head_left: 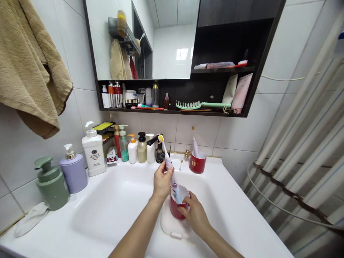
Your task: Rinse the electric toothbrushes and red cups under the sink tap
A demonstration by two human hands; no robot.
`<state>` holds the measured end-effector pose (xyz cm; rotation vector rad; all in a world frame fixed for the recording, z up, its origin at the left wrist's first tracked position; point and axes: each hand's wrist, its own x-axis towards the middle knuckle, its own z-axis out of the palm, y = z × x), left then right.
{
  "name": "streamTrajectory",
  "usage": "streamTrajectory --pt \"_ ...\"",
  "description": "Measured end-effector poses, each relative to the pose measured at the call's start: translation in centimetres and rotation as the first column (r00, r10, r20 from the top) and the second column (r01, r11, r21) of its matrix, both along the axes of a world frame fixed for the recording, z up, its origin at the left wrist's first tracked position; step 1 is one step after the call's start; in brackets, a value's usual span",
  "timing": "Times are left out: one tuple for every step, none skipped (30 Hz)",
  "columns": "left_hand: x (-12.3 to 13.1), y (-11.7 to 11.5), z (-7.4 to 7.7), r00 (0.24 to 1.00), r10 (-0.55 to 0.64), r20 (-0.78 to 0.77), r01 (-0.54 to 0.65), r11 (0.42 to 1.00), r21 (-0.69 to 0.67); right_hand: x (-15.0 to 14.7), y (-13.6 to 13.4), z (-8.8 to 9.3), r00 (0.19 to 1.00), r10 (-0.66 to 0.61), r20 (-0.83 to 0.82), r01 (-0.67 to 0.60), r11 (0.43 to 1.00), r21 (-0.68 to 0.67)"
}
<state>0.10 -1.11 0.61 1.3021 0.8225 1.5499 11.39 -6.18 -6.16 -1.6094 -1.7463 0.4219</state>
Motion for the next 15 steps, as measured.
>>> streamTrajectory --pt "-0.3 -0.4 0.5 0.999 -0.009 0.041 0.010 1.000 -0.011 0.1 0.1 0.0 1.000 0.010 -0.002 -0.010 1.000 -0.002" --pt "-0.5 -0.8 0.9 0.997 -0.025 0.075 0.027 0.999 -0.024 0.2 0.1 0.0 1.000 0.020 -0.007 -0.020 1.000 -0.006" --pt "-0.7 -1.2 1.1 0.994 -0.047 0.101 0.051 0.998 -0.041 0.4 0.1 0.1 0.999 0.024 -0.021 -0.025 1.000 -0.009" --pt "-0.7 -1.6 1.2 0.990 -0.079 0.116 0.086 0.994 -0.061 0.6 0.1 0.4 0.999 0.020 -0.046 -0.020 1.000 -0.006" --pt "-0.7 -2.1 1.1 0.985 -0.121 0.120 0.132 0.987 -0.089 0.9 0.1 0.8 0.996 0.007 -0.092 -0.007 1.000 0.002" --pt "-0.5 -2.5 1.0 0.977 -0.176 0.118 0.190 0.974 -0.124 1.2 0.1 1.4 0.987 -0.006 -0.163 0.007 1.000 0.006" --pt "-0.2 -3.0 0.7 0.965 -0.235 0.118 0.253 0.954 -0.163 1.5 0.0 2.1 0.966 -0.013 -0.259 0.014 1.000 0.003" --pt "0.2 -3.5 0.3 0.948 -0.294 0.121 0.313 0.928 -0.201 1.8 0.0 2.8 0.930 -0.008 -0.368 0.009 1.000 -0.001" --pt "0.7 -3.9 -0.1 0.928 -0.353 0.124 0.372 0.899 -0.231 1.9 -0.2 3.6 0.873 0.018 -0.487 -0.035 0.999 -0.025" --pt "1.2 -4.4 -0.6 0.907 -0.401 0.125 0.420 0.870 -0.258 2.0 -0.3 4.3 0.801 0.047 -0.596 -0.085 0.996 -0.036" --pt "1.7 -4.7 -1.0 0.891 -0.436 0.125 0.453 0.844 -0.287 2.0 -0.4 5.0 0.733 0.077 -0.676 -0.136 0.990 -0.035" --pt "2.2 -5.1 -1.5 0.882 -0.456 0.119 0.469 0.824 -0.319 2.0 -0.6 5.5 0.671 0.089 -0.736 -0.172 0.984 -0.038" --pt "2.5 -5.3 -1.9 0.876 -0.468 0.113 0.476 0.806 -0.351 1.9 -0.7 5.9 0.618 0.091 -0.781 -0.194 0.980 -0.040" --pt "2.8 -5.6 -2.2 0.870 -0.480 0.112 0.484 0.789 -0.379 1.9 -0.7 6.1 0.571 0.085 -0.816 -0.207 0.977 -0.044" --pt "2.9 -5.7 -2.4 0.860 -0.495 0.126 0.500 0.767 -0.402 1.9 -0.8 6.3 0.522 0.071 -0.850 -0.212 0.976 -0.049"
